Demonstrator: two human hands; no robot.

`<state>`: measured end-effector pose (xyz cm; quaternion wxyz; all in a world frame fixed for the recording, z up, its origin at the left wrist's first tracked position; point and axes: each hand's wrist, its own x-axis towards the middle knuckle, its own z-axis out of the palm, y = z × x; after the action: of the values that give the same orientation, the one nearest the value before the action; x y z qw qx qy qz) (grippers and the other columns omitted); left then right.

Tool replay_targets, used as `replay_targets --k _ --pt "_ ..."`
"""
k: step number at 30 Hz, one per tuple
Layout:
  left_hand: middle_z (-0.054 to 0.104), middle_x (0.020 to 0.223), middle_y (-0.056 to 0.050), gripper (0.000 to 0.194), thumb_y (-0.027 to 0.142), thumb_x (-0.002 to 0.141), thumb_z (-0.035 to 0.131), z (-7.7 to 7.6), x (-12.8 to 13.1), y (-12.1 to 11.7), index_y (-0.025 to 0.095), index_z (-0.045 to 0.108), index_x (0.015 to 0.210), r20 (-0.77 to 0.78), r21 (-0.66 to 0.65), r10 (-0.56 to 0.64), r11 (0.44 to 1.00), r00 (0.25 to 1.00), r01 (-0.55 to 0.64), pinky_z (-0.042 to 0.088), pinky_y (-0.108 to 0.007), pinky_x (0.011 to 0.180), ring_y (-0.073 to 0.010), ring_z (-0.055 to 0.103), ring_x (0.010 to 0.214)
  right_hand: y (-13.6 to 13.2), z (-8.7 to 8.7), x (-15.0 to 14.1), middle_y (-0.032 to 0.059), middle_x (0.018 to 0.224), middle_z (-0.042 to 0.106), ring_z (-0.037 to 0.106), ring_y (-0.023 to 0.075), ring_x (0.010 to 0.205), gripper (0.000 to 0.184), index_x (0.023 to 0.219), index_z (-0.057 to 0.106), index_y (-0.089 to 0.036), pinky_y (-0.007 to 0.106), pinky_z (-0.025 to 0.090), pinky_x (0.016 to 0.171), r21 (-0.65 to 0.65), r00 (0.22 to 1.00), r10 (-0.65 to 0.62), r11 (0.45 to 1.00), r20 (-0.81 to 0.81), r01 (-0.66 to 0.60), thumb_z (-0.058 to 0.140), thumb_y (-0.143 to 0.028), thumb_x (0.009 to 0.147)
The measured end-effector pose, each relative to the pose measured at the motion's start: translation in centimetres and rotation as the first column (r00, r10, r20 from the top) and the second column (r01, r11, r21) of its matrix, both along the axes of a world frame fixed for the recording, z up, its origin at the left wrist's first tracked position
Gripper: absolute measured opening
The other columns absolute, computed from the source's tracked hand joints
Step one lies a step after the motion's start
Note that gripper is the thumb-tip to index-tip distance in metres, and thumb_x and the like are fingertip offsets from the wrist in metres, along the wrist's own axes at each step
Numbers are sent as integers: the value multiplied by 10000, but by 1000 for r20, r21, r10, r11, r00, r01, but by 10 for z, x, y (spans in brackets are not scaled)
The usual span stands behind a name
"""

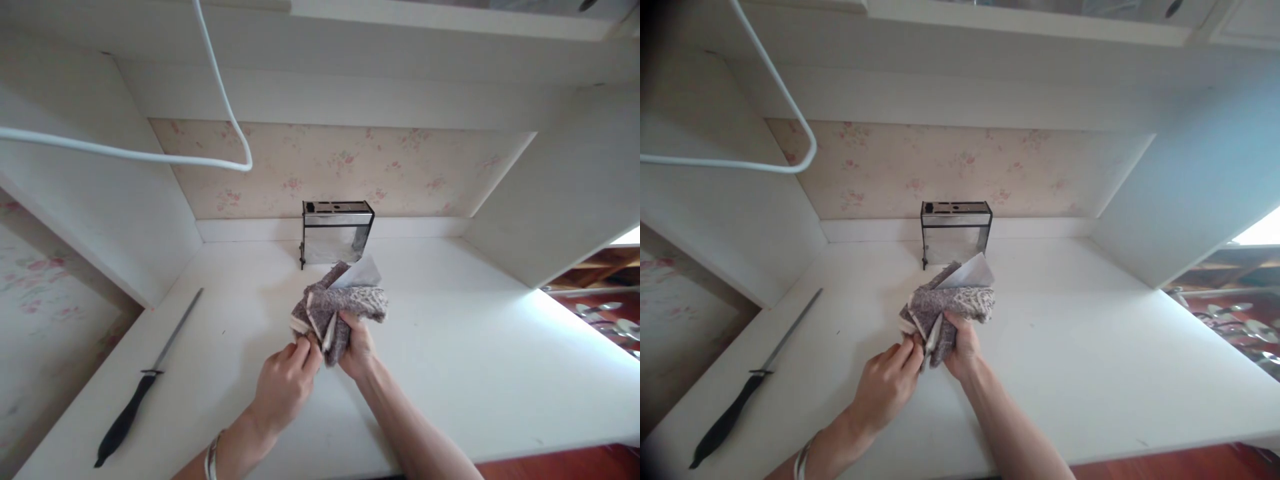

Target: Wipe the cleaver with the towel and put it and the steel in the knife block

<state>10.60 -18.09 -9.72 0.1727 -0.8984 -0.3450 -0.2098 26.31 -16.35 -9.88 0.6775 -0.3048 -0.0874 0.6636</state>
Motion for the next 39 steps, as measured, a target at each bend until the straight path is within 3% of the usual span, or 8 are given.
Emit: replay_targets --k 5,13,19,22,26,31,35,39 --pt "623 899 -41 339 80 843 475 -6 1 -4 120 522 1176 -75 -4 -14 1000 997 14 495 -273 542 -147 602 689 8 12 1 72 843 740 713 224 744 199 874 669 -146 339 597 709 -59 998 -46 997 -47 43 714 -200 687" --pt "636 916 -50 397 -4 799 456 -14 -13 -11 107 523 1174 -58 8 -92 996 994 92 504 -265 549 -140 617 705 24 17 50 64 853 743 716 205 746 170 914 672 -133 316 598 741 -132 977 -196 974 -80 184 641 -176 753" --pt "657 911 -44 374 9 812 471 -10 -26 -14 115 524 1166 -55 2 -119 993 991 120 505 -271 558 -142 632 698 32 13 86 64 852 743 714 202 749 170 923 670 -140 331 597 741 -111 969 -242 966 -53 235 621 -199 771" --pt "661 876 -36 330 58 843 497 -10 -33 -16 133 521 1164 18 -38 -100 994 995 101 495 -258 551 -137 638 674 32 16 116 35 815 743 711 181 712 155 922 671 -158 327 599 732 -78 929 -369 927 -36 366 588 -198 798" --pt "666 907 -61 220 219 895 525 -8 -34 -21 162 521 1108 246 -157 37 988 969 2 503 -249 609 -160 666 738 22 23 151 5 868 743 709 161 762 197 987 665 -189 337 586 792 0 856 -516 857 -9 516 596 -184 802" --pt "656 842 -23 153 320 912 502 8 -25 -24 211 505 1019 462 -471 229 882 857 19 494 -247 641 -162 659 734 -1 24 167 3 906 738 700 173 853 249 1051 659 -204 360 565 846 48 856 -513 858 62 511 600 -255 815" --pt "663 804 -6 173 381 915 472 19 -15 -27 230 507 991 425 -642 358 767 831 -2 473 -256 618 -172 655 711 -13 17 177 -4 957 729 679 175 937 293 1072 658 -219 360 538 893 95 843 -532 846 79 525 582 -363 828" --pt "668 791 -14 176 381 933 418 16 6 -36 230 509 945 364 -718 409 695 837 -28 457 -267 615 -184 660 705 -17 9 188 -19 1004 717 647 186 1018 335 1078 654 -245 397 503 937 124 827 -558 827 69 548 547 -445 831"
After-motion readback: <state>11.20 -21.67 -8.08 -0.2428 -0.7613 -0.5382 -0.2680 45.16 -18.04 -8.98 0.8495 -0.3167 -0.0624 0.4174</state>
